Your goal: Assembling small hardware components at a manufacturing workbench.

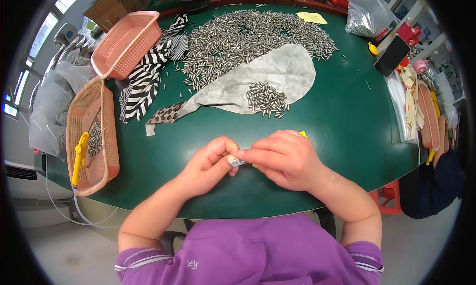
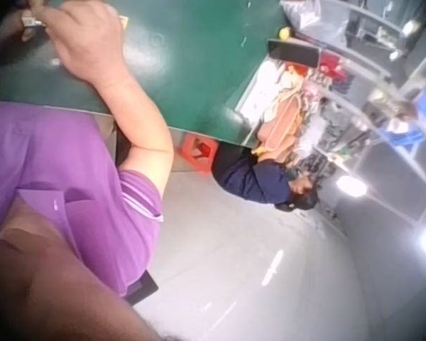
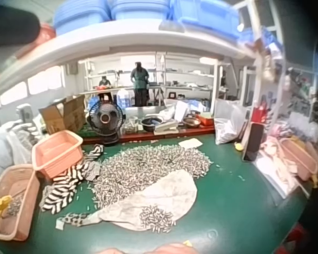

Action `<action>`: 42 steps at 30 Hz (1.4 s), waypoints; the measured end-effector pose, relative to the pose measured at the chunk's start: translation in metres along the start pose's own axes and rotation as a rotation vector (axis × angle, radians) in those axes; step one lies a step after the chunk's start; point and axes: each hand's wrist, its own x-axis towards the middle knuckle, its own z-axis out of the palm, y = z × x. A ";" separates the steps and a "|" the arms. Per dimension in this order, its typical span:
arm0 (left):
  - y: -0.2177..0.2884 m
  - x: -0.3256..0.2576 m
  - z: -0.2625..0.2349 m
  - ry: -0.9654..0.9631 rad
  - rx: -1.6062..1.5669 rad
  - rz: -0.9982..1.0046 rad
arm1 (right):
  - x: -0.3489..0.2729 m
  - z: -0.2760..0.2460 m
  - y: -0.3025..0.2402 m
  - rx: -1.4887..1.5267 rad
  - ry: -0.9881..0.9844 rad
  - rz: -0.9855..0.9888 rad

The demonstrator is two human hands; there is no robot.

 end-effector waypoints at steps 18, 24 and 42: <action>0.002 -0.001 -0.001 -0.016 -0.131 0.017 | 0.002 -0.005 0.003 0.023 0.049 0.055; 0.003 -0.002 0.000 0.039 -0.094 0.012 | 0.002 -0.006 0.004 0.069 0.034 0.021; 0.001 -0.003 -0.001 0.058 -0.048 0.015 | 0.002 -0.007 0.002 0.056 0.004 0.001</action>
